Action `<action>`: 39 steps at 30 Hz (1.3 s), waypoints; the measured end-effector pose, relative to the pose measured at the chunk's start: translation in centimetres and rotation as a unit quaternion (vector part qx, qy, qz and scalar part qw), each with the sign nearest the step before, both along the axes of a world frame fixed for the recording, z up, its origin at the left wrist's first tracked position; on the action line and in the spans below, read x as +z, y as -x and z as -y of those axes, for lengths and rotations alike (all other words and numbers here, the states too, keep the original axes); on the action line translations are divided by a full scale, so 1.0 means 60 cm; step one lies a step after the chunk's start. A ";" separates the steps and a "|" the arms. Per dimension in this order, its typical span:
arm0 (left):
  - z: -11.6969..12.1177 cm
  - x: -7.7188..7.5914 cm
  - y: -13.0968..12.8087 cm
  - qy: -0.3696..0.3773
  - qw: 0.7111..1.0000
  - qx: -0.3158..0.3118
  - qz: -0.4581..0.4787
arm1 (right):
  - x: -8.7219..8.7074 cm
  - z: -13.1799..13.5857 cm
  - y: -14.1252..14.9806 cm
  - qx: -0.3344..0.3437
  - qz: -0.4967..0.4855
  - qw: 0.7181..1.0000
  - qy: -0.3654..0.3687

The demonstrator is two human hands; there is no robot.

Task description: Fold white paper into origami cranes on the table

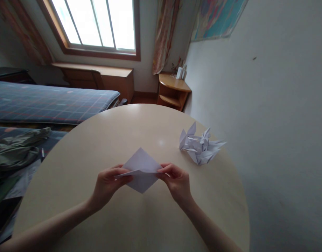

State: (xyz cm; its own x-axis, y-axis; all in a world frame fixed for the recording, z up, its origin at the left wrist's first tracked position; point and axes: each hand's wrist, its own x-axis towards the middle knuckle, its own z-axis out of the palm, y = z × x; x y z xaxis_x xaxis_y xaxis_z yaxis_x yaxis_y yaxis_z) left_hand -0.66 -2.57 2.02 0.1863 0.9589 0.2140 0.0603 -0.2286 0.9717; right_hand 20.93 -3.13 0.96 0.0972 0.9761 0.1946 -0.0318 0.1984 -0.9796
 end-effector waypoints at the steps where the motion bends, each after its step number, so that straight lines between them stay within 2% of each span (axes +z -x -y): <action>1: 0.002 -0.001 0.003 -0.036 0.999 0.007 -0.017 | 0.000 0.002 -0.001 -0.001 0.013 1.000 -0.027; 4: 0.006 -0.006 0.010 -0.163 0.984 0.045 -0.058 | 0.007 0.006 -0.003 -0.015 0.067 0.993 -0.093; 6: 0.007 -0.012 0.010 -0.235 0.968 0.076 -0.032 | 0.013 0.007 -0.004 -0.024 0.092 0.988 -0.120; 7: 0.007 -0.016 0.009 -0.244 0.965 0.090 -0.009 | 0.015 0.007 -0.005 -0.027 0.095 0.987 -0.127; 8: 0.007 -0.020 0.008 -0.242 0.965 0.098 0.024 | 0.016 0.006 -0.006 -0.028 0.093 0.987 -0.129; 11: 0.006 -0.026 0.004 -0.203 0.974 0.070 0.073 | 0.009 0.002 -0.008 -0.037 0.060 0.991 -0.111; 13: 0.005 -0.026 0.005 -0.178 0.981 0.052 0.064 | -0.003 -0.002 -0.010 -0.041 0.026 0.995 -0.085; 17: 0.003 -0.016 0.009 -0.162 0.985 0.058 0.032 | -0.022 -0.007 -0.013 -0.037 -0.019 0.998 -0.044; 23: 0.002 0.001 0.005 -0.154 0.985 0.040 0.061 | -0.031 -0.010 -0.013 -0.031 -0.046 0.998 -0.012; 30: 0.001 0.006 0.005 -0.132 0.988 0.057 0.053 | -0.017 -0.010 -0.010 -0.009 0.000 0.999 -0.035; 34: 0.000 0.003 0.006 -0.098 0.989 0.113 0.017 | -0.004 -0.006 -0.005 0.036 0.042 0.997 -0.054; 36: -0.001 0.001 0.004 -0.064 0.989 0.133 0.004 | -0.003 -0.003 -0.001 0.041 0.045 0.997 -0.037; 39: -0.002 0.001 -0.001 0.025 0.993 0.104 0.043 | -0.004 0.001 0.006 0.022 0.012 1.000 0.005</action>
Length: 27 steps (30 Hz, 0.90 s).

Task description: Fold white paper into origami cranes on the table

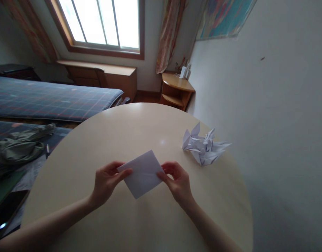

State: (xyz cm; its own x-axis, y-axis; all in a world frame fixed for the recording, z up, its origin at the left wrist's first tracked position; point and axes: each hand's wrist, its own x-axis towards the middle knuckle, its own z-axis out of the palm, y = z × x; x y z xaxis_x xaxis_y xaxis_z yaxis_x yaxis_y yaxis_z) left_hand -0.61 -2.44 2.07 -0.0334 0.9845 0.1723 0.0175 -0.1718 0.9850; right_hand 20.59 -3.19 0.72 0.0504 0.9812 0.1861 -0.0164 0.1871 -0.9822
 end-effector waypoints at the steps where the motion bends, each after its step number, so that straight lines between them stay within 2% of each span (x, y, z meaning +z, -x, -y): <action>1: -0.001 0.000 -0.002 0.031 0.999 -0.012 0.021 | 0.000 0.000 0.001 -0.001 -0.017 1.000 0.017; 4: -0.006 0.002 -0.006 0.106 0.992 -0.025 0.064 | 0.005 -0.001 0.001 0.062 -0.070 0.991 0.093; 7: -0.011 0.005 -0.008 0.157 0.983 -0.050 0.079 | 0.015 -0.002 -0.001 0.187 -0.091 0.958 0.195; 9: -0.012 0.006 -0.009 0.185 0.977 -0.080 0.075 | 0.019 -0.001 0.000 0.239 -0.075 0.936 0.248; 11: -0.011 0.006 -0.012 0.208 0.970 -0.105 0.068 | 0.019 0.002 0.004 0.245 -0.051 0.926 0.283; 14: -0.008 0.002 -0.017 0.227 0.963 -0.121 0.075 | 0.015 0.008 0.012 0.212 -0.027 0.926 0.311; 20: 0.002 -0.016 -0.025 0.277 0.938 -0.158 0.139 | 0.017 0.016 0.021 0.151 0.012 0.946 0.285; 23: 0.005 -0.022 -0.026 0.280 0.937 -0.152 0.141 | 0.018 0.018 0.020 0.175 0.007 0.944 0.281; 27: -0.001 -0.021 -0.024 0.276 0.942 -0.130 0.141 | 0.021 0.017 0.019 0.256 0.048 0.914 0.311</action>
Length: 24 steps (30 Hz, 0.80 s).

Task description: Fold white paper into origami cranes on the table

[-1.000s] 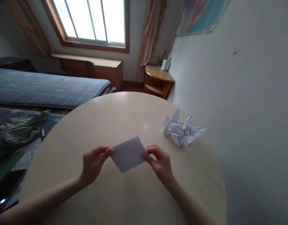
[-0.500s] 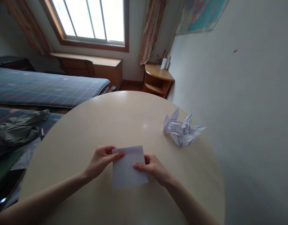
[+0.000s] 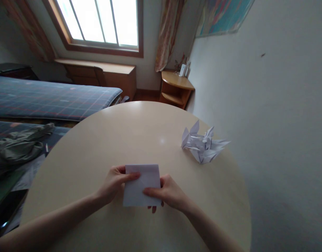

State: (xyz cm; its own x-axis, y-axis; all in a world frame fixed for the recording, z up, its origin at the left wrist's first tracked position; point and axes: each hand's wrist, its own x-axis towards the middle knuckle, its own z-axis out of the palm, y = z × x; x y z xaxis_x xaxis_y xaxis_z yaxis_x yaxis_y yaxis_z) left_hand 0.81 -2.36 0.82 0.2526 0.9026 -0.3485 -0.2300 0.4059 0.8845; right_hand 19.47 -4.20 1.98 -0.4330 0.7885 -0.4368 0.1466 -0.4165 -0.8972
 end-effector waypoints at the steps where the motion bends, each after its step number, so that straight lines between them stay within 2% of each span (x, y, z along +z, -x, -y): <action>1: -0.003 0.001 0.000 0.004 1.000 0.007 0.000 | 0.001 -0.001 0.000 0.018 0.009 1.000 0.006; 6: -0.019 0.003 0.003 0.009 0.999 0.049 -0.009 | -0.002 -0.009 -0.004 0.041 -0.018 0.999 0.006; 10: -0.026 0.002 0.007 -0.023 0.997 0.068 -0.033 | -0.010 -0.012 -0.009 0.040 -0.053 0.998 -0.006; 13: -0.027 0.000 0.010 -0.057 0.994 0.072 -0.066 | -0.016 -0.011 -0.010 0.050 -0.044 0.998 0.015; 17: -0.025 0.002 0.015 -0.099 0.992 0.023 -0.079 | -0.022 -0.009 -0.006 0.027 -0.039 0.999 0.020; 21: -0.024 0.002 0.016 -0.093 0.993 -0.020 -0.068 | -0.019 -0.007 -0.003 0.024 -0.062 0.998 0.000; 24: -0.024 -0.002 0.013 -0.088 0.993 -0.035 -0.066 | -0.016 -0.006 -0.003 0.033 -0.023 0.999 -0.033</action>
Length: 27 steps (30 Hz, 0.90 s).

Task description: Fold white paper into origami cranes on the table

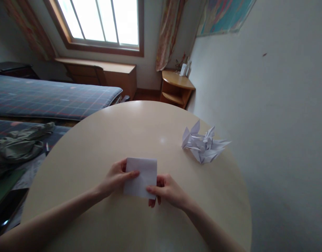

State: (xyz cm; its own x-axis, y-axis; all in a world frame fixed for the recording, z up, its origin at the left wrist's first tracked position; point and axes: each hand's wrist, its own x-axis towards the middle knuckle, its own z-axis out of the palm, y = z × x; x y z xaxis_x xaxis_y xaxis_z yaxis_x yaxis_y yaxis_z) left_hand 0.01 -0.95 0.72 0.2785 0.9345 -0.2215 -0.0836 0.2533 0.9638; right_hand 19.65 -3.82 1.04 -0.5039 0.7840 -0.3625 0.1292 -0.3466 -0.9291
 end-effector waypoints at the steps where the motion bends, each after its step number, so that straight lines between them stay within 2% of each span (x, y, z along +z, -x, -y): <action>1: 0.000 -0.002 -0.001 0.002 1.000 -0.009 0.002 | 0.000 0.000 -0.001 -0.012 0.020 1.000 -0.015; 5: 0.004 -0.011 -0.003 -0.005 0.998 -0.065 -0.015 | -0.001 -0.007 -0.005 -0.109 0.040 0.992 -0.053; 7: 0.006 -0.015 -0.003 -0.023 0.996 -0.076 -0.051 | 0.000 -0.011 -0.008 -0.135 0.036 0.989 -0.058; 13: 0.010 -0.018 -0.002 -0.132 0.971 -0.057 -0.190 | 0.002 -0.006 -0.001 -0.079 0.046 0.994 -0.052; 17: 0.011 -0.013 -0.002 -0.167 0.954 -0.071 -0.239 | -0.001 0.002 0.009 -0.060 0.038 0.996 -0.050; 27: 0.000 0.000 0.005 -0.204 0.912 -0.035 -0.354 | -0.014 -0.009 -0.002 -0.128 0.109 0.974 -0.149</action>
State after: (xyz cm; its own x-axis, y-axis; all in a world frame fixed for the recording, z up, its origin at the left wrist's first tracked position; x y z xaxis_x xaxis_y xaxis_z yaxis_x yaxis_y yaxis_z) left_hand -0.30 -0.95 0.74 0.2628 0.9648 -0.0069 0.5985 -0.1573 0.7856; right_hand 19.78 -3.25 0.20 -0.2150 0.9605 -0.1768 0.2803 -0.1128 -0.9533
